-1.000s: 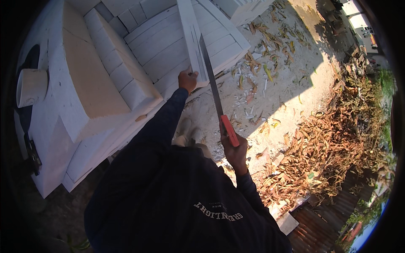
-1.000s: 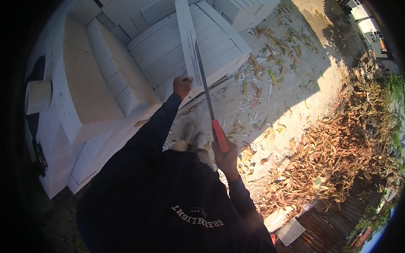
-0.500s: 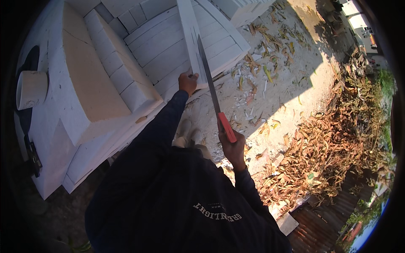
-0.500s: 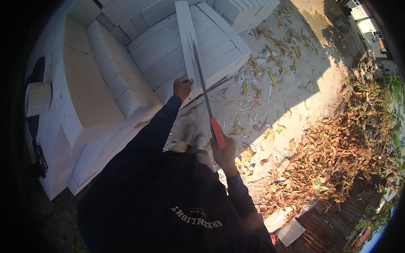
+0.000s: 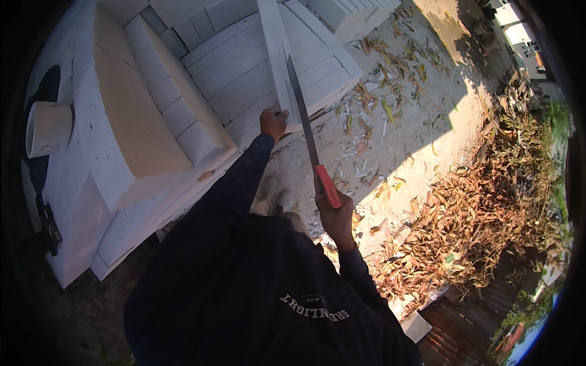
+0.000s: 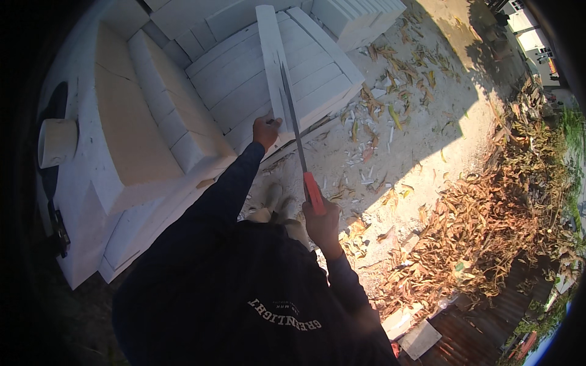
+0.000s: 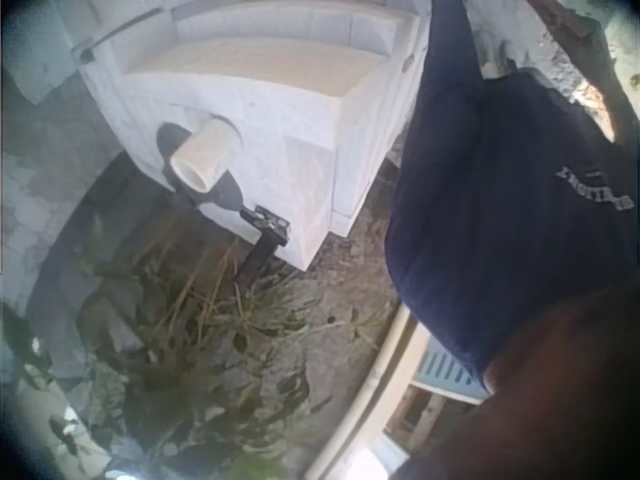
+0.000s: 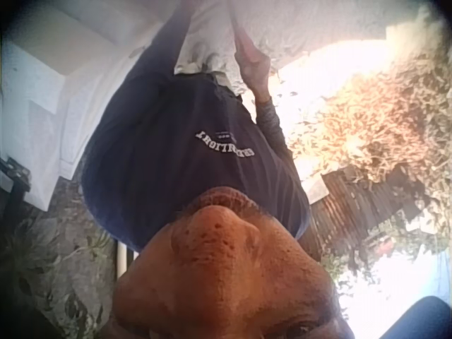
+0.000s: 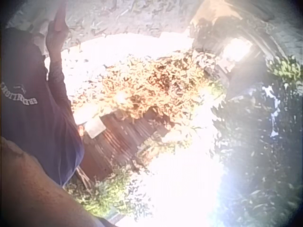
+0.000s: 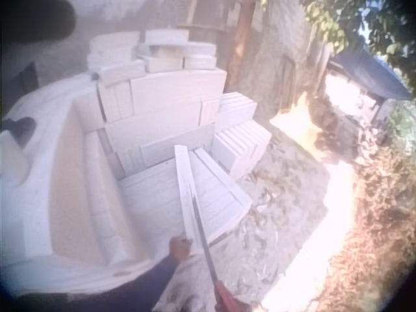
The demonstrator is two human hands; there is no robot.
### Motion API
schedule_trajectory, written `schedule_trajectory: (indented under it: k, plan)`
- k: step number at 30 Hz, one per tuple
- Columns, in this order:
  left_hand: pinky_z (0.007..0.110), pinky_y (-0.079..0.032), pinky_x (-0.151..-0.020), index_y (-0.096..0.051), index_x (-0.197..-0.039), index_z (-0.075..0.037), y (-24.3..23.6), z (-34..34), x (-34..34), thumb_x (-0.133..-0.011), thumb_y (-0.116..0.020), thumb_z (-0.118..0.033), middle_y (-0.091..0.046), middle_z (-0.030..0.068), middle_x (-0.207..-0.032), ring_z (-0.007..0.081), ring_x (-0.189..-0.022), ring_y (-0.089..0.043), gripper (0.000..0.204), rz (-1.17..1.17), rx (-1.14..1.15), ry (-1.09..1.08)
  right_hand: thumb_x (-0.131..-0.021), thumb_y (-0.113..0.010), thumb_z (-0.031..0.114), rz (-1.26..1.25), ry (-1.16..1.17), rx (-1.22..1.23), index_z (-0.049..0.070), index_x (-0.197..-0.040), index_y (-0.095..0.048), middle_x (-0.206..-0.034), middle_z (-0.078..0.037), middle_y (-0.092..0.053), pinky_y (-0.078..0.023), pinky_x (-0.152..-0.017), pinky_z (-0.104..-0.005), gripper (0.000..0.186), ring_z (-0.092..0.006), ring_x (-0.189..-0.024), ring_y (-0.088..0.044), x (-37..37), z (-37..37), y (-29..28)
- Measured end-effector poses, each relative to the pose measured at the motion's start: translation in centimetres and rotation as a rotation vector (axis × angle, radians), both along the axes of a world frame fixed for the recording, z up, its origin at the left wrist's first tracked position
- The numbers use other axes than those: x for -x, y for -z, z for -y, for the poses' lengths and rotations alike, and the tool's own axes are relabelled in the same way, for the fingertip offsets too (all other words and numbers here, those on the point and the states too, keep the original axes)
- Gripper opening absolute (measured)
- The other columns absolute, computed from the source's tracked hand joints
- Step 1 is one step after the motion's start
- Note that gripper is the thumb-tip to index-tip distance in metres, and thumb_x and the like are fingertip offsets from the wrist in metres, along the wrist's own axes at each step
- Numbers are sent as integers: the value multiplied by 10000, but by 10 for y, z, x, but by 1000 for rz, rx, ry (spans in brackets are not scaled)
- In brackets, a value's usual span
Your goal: The person uses a hand saw to cut a long, thin piece of white wood. They hold the wood steady with their left hand while sawing with their right hand, creating a cut along the length of the piece.
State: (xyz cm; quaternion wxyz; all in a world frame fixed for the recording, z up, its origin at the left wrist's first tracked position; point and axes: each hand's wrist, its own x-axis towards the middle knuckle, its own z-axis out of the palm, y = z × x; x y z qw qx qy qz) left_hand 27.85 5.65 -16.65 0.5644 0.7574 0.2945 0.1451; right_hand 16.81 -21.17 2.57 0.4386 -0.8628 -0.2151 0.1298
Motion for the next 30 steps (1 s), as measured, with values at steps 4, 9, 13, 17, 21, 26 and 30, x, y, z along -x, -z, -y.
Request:
schedule_trajectory:
  k: [4, 9, 13, 17, 21, 26, 30]
  plan:
    - [413, -537, -824, -669, -1263, 73, 4, -1, -1, -902, -754, -169, -749, 251, -992, 352, -886, -720, 443, 16, 57, 17, -889, -668, 62, -226, 136, -139, -47, -844, -617, -630, -38, -524, -423, -562, -322, 129, -91, -620, -480, -3, -3, -19]
    - [403, -541, -847, -603, -1377, 48, 5, 0, -2, -916, -733, -182, -738, 269, -1059, 354, -938, -729, 531, -69, 29, 48, -894, -656, 54, -142, 150, -98, -40, -863, -616, -654, -38, -537, -419, -570, -315, 107, -90, -631, -474, -2, -9, -22]
    - [418, -542, -835, -631, -1334, 53, 3, -3, -2, -922, -729, -199, -735, 277, -1044, 373, -939, -726, 493, -45, 38, 31, -901, -666, 65, -173, 155, -126, -40, -884, -622, -667, -46, -543, -431, -583, -322, 115, -101, -645, -490, -6, -13, -8]
    - [443, -539, -810, -701, -1204, 50, -12, 0, -1, -906, -742, -204, -735, 278, -1013, 387, -913, -721, 393, -88, 45, 49, -889, -664, 66, -141, 183, -180, -38, -926, -642, -666, -82, -556, -443, -584, -341, 113, -141, -625, -526, 0, -16, 2]
    - [475, -531, -781, -739, -1050, 57, -7, -2, -2, -876, -765, -205, -736, 275, -953, 407, -864, -714, 316, -26, -31, -10, -866, -671, 70, -162, 108, -145, -35, -938, -658, -640, -126, -561, -440, -546, -362, 129, -171, -564, -544, 1, 1, -12]
    - [489, -523, -885, -654, -1289, -12, -38, -15, -11, -826, -782, -185, -676, 252, -1132, 396, -1097, -647, 510, -89, -370, -19, -875, -685, 86, -205, 203, -67, -20, -751, -577, -604, -46, -529, -380, -505, -307, 196, -86, -564, -479, 20, 51, -45]
    - [501, -501, -1007, -508, -1490, -111, -71, -26, -58, -779, -790, -170, -536, 229, -1334, 400, -1301, -522, 768, -164, -598, 53, -874, -691, 86, -167, 346, -65, -19, -707, -563, -574, -18, -504, -366, -487, -305, 235, -74, -546, -466, 39, 77, -44]
